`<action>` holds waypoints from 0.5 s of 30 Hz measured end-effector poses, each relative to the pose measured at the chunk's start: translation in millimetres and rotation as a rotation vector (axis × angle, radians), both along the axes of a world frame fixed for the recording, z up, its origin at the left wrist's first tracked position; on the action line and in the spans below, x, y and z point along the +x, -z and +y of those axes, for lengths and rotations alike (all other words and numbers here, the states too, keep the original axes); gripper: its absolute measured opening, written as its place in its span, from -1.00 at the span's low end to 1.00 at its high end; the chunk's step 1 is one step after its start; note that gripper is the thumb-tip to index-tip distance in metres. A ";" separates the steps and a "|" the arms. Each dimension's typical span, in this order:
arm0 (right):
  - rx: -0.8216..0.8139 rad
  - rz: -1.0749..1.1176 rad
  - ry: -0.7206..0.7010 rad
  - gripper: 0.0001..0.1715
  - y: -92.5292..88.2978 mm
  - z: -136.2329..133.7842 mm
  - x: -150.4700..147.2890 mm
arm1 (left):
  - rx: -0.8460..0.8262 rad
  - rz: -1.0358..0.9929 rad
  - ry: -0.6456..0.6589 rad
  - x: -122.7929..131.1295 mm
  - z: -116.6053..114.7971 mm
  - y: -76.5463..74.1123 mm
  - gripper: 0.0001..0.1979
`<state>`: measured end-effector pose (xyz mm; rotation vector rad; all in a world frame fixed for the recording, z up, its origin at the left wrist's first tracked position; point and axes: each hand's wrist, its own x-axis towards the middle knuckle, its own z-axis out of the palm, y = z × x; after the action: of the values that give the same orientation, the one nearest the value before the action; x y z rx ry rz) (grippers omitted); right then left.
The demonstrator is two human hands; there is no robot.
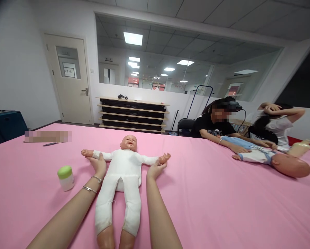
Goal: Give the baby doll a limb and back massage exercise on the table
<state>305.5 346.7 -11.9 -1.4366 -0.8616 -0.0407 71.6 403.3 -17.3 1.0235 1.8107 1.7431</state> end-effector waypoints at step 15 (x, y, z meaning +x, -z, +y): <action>-0.051 -0.471 -0.367 -0.53 13.4 13.0 -26.8 | 0.223 0.682 0.547 11.1 3.6 -2.1 -0.42</action>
<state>278.7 359.8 -25.3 -1.3144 -1.5131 -0.0820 82.7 406.8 -15.3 2.1664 1.4515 1.3510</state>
